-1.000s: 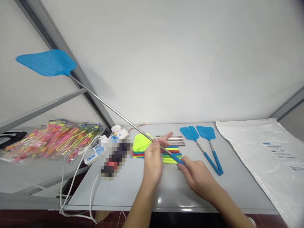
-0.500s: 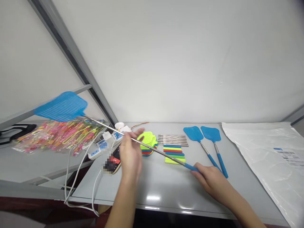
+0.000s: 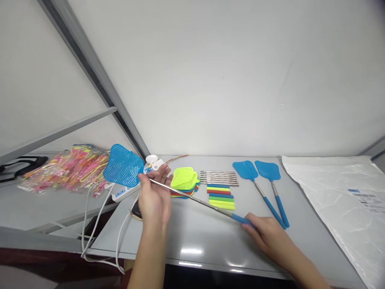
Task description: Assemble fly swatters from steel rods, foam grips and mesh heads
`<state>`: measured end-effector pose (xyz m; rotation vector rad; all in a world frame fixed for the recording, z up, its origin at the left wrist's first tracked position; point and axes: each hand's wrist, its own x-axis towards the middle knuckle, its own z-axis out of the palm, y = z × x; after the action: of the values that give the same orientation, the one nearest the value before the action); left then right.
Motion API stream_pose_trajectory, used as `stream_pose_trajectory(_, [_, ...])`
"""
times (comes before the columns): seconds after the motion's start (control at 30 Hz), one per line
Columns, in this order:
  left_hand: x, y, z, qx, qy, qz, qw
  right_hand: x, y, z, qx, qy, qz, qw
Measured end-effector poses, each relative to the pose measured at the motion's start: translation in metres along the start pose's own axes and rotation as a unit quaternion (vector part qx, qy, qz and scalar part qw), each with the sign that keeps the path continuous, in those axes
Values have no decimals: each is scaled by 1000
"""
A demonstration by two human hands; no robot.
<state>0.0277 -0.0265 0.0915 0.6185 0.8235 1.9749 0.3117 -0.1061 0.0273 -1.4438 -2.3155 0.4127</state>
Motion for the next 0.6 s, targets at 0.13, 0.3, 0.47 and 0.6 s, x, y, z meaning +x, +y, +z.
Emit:
stream_pose_trajectory(0.13, [-48, -34, 17, 82, -142, -107, 981, 5, -10, 1, 42, -2, 31, 999])
stream_pose_trajectory(0.3, [-73, -45, 16, 33, -169, -191, 966, 5, -12, 0, 75, -11, 44, 996])
stream_pose_trajectory(0.47, [-58, -34, 7, -75, -97, -188, 974, 1, -16, 2, 115, -50, 48, 991])
stream_pose_trajectory(0.6, [-55, -36, 12, -85, -14, -108, 990, -1, -24, 9, 108, -74, 59, 990])
